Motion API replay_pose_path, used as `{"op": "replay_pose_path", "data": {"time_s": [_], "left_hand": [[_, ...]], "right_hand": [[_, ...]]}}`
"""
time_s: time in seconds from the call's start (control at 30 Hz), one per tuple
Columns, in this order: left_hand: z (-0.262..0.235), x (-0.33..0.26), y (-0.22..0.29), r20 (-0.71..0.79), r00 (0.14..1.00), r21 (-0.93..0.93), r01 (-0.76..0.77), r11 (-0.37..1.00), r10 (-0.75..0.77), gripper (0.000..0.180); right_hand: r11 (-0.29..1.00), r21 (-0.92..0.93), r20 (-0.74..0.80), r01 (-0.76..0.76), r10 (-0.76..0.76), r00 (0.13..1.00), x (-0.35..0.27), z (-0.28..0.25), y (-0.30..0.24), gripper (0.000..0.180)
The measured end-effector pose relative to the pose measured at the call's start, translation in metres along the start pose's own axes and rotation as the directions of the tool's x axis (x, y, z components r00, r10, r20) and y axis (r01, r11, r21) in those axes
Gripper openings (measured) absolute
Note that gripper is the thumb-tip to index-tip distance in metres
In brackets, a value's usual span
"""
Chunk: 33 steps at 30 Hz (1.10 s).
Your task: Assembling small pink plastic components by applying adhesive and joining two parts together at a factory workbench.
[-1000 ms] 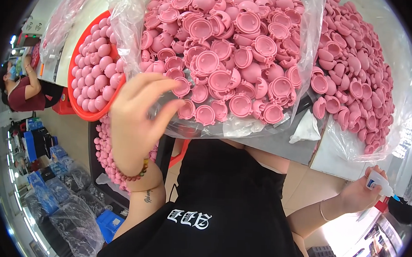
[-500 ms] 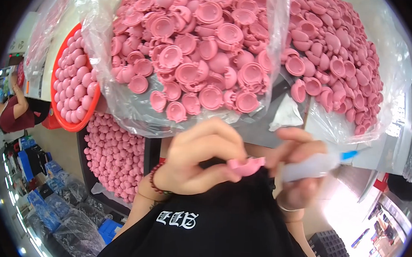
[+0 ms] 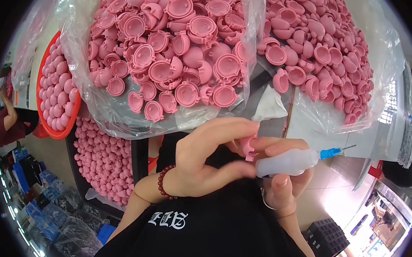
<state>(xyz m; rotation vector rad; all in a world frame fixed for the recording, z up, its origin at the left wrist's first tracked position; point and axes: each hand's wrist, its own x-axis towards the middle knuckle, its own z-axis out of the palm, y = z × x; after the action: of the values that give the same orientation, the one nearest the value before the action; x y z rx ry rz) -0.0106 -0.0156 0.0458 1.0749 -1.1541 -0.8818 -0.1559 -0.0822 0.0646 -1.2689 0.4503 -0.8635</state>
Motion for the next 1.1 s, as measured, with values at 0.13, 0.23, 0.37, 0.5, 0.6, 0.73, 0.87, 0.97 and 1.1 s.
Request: {"op": "replay_pose_path", "data": {"time_s": [0.13, 0.23, 0.37, 0.5, 0.6, 0.73, 0.87, 0.97, 1.1], "left_hand": [[0.007, 0.000, 0.000, -0.026, 0.997, -0.157, 0.073, 0.985, -0.078, 0.050], [0.010, 0.002, 0.007, -0.053, 0.967, -0.555, 0.177, 0.813, -0.248, 0.047], [0.009, 0.003, -0.003, 0.110, 0.985, -0.765, 0.169, 0.621, -0.133, 0.042], [0.009, 0.000, -0.008, 0.102, 0.988, -0.764, 0.150, 0.628, -0.112, 0.040], [0.010, 0.000, -0.005, 0.075, 0.986, -0.712, 0.159, 0.684, -0.151, 0.040], [0.013, 0.002, -0.001, 0.011, 0.963, -0.638, 0.214, 0.740, -0.268, 0.045], [0.013, 0.002, -0.001, 0.029, 0.968, -0.622, 0.212, 0.753, -0.249, 0.046], [0.013, 0.002, -0.001, 0.020, 0.966, -0.616, 0.215, 0.758, -0.258, 0.045], [0.013, 0.002, 0.000, 0.026, 0.967, -0.629, 0.214, 0.748, -0.255, 0.045]], "right_hand": [[0.987, -0.150, -0.127, -0.058, 0.039, 0.991, 0.002, 0.004, -0.003, 0.052], [0.995, -0.090, -0.354, 0.050, -0.079, 0.932, 0.006, -0.005, -0.005, 0.053], [0.843, -0.313, -0.289, 0.437, -0.523, 0.802, 0.016, -0.023, -0.003, 0.050], [0.582, -0.470, 0.160, 0.664, -0.683, 0.713, 0.025, -0.018, -0.014, 0.058], [0.542, -0.538, 0.221, 0.646, -0.650, 0.728, 0.023, -0.012, -0.016, 0.066], [0.562, -0.535, 0.259, 0.631, -0.602, 0.755, 0.021, -0.011, -0.025, 0.064], [0.563, -0.543, 0.262, 0.623, -0.592, 0.762, 0.021, -0.010, -0.023, 0.063], [0.560, -0.551, 0.275, 0.620, -0.579, 0.767, 0.021, -0.011, -0.023, 0.062], [0.569, -0.529, 0.193, 0.629, -0.641, 0.743, 0.023, -0.008, -0.020, 0.062]]}}
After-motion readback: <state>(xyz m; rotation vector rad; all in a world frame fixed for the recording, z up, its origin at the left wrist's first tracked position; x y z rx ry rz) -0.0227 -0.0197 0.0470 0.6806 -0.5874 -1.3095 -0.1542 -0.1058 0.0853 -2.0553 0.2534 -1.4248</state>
